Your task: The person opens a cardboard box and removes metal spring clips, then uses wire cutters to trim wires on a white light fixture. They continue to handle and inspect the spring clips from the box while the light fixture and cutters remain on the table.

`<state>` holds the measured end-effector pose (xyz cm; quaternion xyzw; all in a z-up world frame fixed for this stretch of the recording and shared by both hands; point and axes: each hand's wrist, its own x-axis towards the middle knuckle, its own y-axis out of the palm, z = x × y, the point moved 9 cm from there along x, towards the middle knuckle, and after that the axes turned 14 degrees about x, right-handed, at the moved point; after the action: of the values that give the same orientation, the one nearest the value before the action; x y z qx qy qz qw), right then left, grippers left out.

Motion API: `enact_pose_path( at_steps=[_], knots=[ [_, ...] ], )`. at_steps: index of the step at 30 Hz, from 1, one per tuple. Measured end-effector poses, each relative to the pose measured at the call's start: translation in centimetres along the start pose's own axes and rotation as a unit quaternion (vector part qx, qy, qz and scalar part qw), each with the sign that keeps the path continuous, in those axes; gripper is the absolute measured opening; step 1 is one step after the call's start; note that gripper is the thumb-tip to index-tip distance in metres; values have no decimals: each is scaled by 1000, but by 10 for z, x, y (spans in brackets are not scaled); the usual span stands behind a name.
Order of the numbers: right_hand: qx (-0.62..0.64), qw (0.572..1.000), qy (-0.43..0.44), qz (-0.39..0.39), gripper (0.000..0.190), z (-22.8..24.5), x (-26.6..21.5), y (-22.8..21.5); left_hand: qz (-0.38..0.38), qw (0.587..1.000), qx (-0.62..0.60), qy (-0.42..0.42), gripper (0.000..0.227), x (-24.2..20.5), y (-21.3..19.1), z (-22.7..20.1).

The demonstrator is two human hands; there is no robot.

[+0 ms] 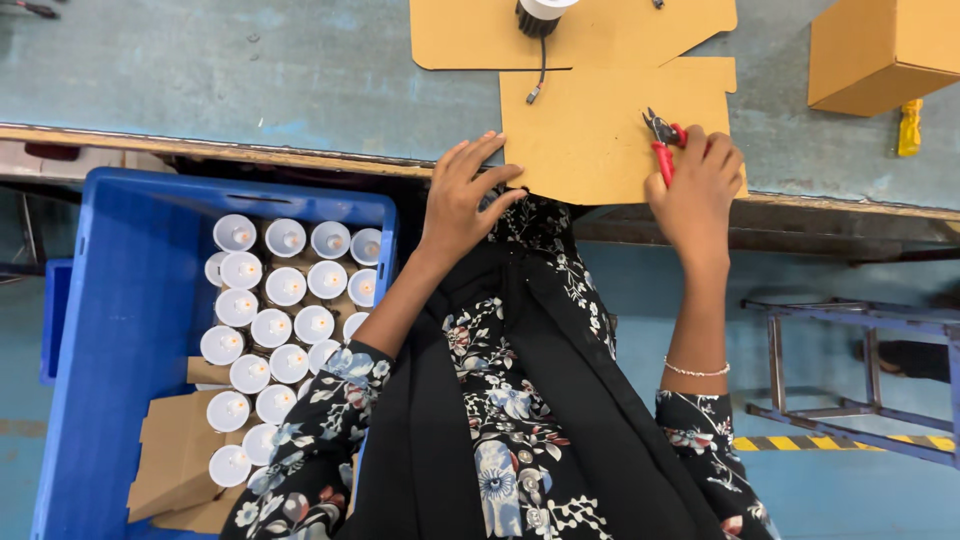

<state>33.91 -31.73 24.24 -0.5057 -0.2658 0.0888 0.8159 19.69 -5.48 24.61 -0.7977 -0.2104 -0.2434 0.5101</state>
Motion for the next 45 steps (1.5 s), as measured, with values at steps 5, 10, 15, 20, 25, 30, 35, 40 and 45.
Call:
enact_pose_path(
  at_steps=[5,10,15,20,25,30,35,40,45],
  knots=[
    [119,993,1,-27,61,26,-27,-16,-14,1000,-1,-4,31,0,3,2],
    [219,975,30,26,56,90,-71,-8,-12,1000,8,-3,30,-4,9,3],
    [189,982,-18,17,65,128,-69,-12,-11,1000,13,4,31,-4,5,0],
    [110,991,-60,42,65,132,-53,-14,-9,1000,15,0,30,-5,8,2],
    [84,991,-88,61,64,135,-42,-14,-7,1000,10,2,31,-4,7,1],
    [76,990,-98,62,63,136,-40,-9,-7,1000,15,3,31,-4,7,1],
    [89,990,-97,52,57,134,-39,-9,-9,1000,15,1,32,-5,6,1],
    [102,990,-93,40,48,135,-41,-4,-12,1000,13,2,32,-4,6,2],
    [98,989,-106,40,44,136,-39,-2,-11,1000,16,3,32,-5,5,1]
  ],
)
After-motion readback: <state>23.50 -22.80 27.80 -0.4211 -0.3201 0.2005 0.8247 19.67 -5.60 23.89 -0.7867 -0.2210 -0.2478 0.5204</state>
